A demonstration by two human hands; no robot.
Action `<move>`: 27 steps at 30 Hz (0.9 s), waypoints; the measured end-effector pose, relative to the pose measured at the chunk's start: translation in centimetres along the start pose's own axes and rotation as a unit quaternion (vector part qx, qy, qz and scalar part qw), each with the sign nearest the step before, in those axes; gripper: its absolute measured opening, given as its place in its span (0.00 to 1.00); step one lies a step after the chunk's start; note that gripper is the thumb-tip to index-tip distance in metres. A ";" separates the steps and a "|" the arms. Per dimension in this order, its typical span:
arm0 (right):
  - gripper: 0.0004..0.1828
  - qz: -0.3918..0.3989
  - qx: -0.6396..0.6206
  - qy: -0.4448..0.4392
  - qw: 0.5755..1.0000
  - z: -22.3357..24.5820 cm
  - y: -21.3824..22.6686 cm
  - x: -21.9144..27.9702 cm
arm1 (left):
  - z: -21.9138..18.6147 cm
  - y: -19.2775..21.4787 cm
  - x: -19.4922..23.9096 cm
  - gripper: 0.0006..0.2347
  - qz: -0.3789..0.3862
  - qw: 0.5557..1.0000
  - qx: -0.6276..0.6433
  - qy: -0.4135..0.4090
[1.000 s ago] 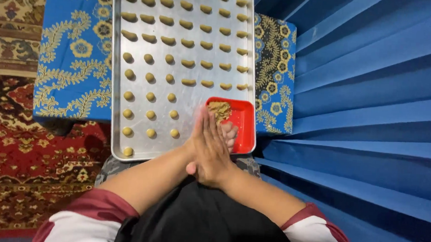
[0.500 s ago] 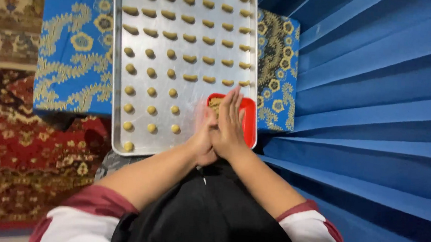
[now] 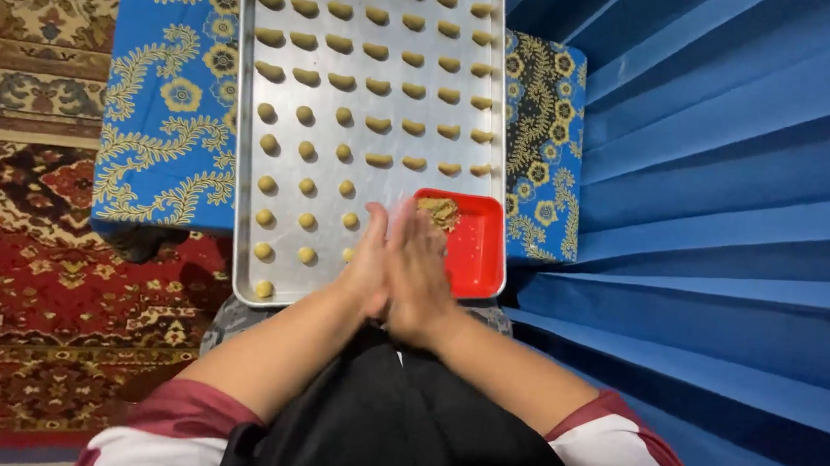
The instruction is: Shaping small pieces of dough into balls and arranging them on a baking tray.
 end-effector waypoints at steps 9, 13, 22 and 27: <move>0.69 0.020 0.007 0.077 0.997 5.4 -1.5 -1.1 | -4.8 0.3 5.4 0.38 -0.048 0.985 0.164 -0.006; 0.47 0.121 -0.009 -0.120 0.985 3.3 -1.6 -5.0 | -6.6 -1.6 8.3 0.54 -0.054 0.995 0.059 0.054; 0.45 0.035 0.087 -0.006 0.996 4.8 -3.9 -4.9 | -7.7 1.4 8.4 0.55 -0.038 0.993 0.105 0.043; 0.50 0.131 0.045 -0.019 0.990 8.1 -5.8 -5.0 | -8.6 2.2 8.8 0.45 -0.080 0.990 0.114 -0.025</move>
Point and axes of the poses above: each hand's wrist, its own x-axis away from the middle knuckle, its own y-axis out of the back of the hand, z = x × y, the point moved 9 cm from there along -x, towards the middle knuckle, and after that the axes turned 11 degrees about -y, right-handed, at the moved point
